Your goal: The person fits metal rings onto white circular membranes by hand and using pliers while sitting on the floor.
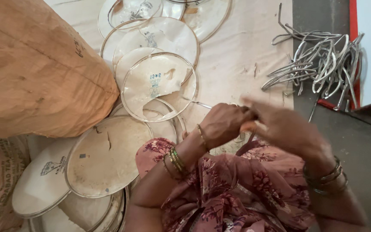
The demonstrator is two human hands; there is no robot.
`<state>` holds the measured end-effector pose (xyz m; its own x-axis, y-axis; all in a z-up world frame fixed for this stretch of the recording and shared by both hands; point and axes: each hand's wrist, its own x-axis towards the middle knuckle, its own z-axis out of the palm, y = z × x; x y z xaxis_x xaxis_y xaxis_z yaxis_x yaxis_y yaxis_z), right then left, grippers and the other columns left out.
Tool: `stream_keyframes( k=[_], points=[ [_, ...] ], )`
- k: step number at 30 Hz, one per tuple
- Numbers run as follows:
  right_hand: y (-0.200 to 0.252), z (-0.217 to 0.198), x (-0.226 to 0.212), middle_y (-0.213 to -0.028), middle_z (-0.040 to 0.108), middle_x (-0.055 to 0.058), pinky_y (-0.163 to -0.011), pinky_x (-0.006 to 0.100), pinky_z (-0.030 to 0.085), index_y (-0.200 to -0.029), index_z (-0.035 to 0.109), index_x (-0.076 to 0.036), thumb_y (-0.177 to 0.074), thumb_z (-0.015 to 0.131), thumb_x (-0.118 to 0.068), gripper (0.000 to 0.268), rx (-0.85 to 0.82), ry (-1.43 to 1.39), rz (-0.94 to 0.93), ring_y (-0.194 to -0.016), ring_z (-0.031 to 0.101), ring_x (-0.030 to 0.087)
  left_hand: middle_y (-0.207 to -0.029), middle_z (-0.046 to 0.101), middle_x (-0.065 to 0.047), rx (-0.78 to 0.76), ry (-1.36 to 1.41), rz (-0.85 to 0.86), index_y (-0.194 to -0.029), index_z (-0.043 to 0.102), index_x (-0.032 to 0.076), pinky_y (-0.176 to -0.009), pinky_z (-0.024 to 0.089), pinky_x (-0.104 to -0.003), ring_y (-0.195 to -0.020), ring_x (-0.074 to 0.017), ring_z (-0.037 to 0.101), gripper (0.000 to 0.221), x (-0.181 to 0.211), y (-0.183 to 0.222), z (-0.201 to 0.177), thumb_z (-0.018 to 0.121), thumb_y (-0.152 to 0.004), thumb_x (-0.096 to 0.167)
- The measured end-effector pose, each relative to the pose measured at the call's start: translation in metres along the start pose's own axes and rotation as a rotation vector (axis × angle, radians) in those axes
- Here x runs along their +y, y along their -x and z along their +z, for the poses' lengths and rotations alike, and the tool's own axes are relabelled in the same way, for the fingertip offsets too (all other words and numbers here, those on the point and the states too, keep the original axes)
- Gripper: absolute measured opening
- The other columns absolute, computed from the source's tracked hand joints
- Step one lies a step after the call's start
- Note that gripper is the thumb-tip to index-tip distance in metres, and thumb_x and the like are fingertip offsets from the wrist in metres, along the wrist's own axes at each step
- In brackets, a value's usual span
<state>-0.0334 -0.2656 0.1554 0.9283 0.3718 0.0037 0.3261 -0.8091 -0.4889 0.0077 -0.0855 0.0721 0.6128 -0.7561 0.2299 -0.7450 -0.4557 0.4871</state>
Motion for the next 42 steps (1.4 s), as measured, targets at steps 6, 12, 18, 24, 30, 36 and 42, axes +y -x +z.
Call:
stream_keyframes(
  k=[6, 12, 18, 24, 30, 36, 42],
  points=[
    [0.019, 0.032, 0.041, -0.088, 0.078, 0.005, -0.064, 0.032, 0.06, -0.136, 0.063, -0.013, -0.086, 0.067, -0.05, 0.062, -0.41, -0.318, 0.142, -0.066, 0.073, 0.017, -0.062, 0.061, 0.0, -0.23, -0.111, 0.011, -0.107, 0.067, 0.013, -0.046, 0.042, -0.027, -0.049, -0.013, 0.047, 0.042, 0.017, 0.02, -0.052, 0.056, -0.099, 0.053],
    [0.055, 0.056, 0.098, -0.103, 0.074, 0.003, -0.046, 0.022, 0.052, -0.123, 0.074, -0.003, -0.096, 0.06, -0.04, 0.048, -0.088, -0.546, -0.033, -0.053, 0.056, 0.008, -0.053, 0.045, 0.005, 0.199, -0.342, 0.112, -0.081, 0.057, 0.015, -0.037, 0.031, -0.026, -0.043, -0.0102, 0.037, 0.044, -0.016, 0.046, -0.073, 0.047, -0.105, 0.05],
    [0.045, 0.065, 0.077, -0.061, 0.057, 0.003, -0.037, 0.024, 0.044, -0.104, 0.072, -0.001, -0.101, 0.056, -0.031, 0.034, 0.224, -0.728, 0.045, -0.046, 0.047, 0.007, -0.053, 0.045, 0.006, 0.546, -0.318, -0.005, -0.079, 0.054, 0.012, -0.038, 0.027, -0.025, -0.042, -0.008, 0.034, 0.047, -0.012, 0.04, -0.047, 0.046, -0.11, 0.047],
    [0.023, 0.065, 0.034, -0.066, 0.053, -0.001, -0.056, 0.03, 0.059, -0.11, 0.067, 0.0, -0.111, 0.054, -0.031, 0.034, 0.585, -0.994, -0.034, -0.052, 0.052, 0.008, -0.058, 0.054, 0.005, 0.748, -0.174, -0.125, -0.097, 0.067, 0.009, -0.042, 0.027, -0.026, -0.044, -0.008, 0.037, 0.044, 0.003, 0.017, -0.045, 0.046, -0.111, 0.045],
    [-0.003, 0.087, 0.019, -0.075, 0.054, -0.001, -0.062, 0.027, 0.053, -0.11, 0.064, -0.002, -0.114, 0.052, -0.033, 0.033, 0.708, -1.277, -0.03, -0.064, 0.054, 0.01, -0.054, 0.056, 0.006, 0.851, 0.367, -0.331, -0.108, 0.073, 0.009, -0.034, 0.03, -0.021, -0.04, -0.0007, 0.044, 0.039, 0.013, -0.01, -0.025, 0.049, -0.107, 0.04],
    [-0.037, 0.108, -0.003, -0.116, 0.064, 0.007, -0.074, 0.021, 0.049, -0.132, 0.053, -0.002, -0.115, 0.045, -0.041, 0.043, 0.764, -1.355, -0.064, -0.093, 0.059, 0.011, -0.093, 0.074, -0.003, 0.817, 1.509, -0.336, -0.118, 0.066, 0.001, -0.077, 0.06, -0.026, -0.085, -0.0094, 0.071, 0.034, 0.026, -0.027, -0.007, 0.054, -0.107, 0.03],
    [-0.043, 0.088, -0.003, -0.137, 0.062, 0.007, -0.092, 0.021, 0.055, -0.151, 0.038, -0.004, -0.106, 0.041, -0.047, 0.063, 0.485, -1.576, -0.131, -0.116, 0.064, 0.009, -0.131, 0.061, -0.018, 0.784, 1.371, -0.341, -0.143, 0.055, 0.002, -0.095, 0.056, -0.034, -0.115, -0.0214, 0.06, 0.04, 0.013, -0.027, 0.007, 0.042, -0.116, 0.029]
  ],
)
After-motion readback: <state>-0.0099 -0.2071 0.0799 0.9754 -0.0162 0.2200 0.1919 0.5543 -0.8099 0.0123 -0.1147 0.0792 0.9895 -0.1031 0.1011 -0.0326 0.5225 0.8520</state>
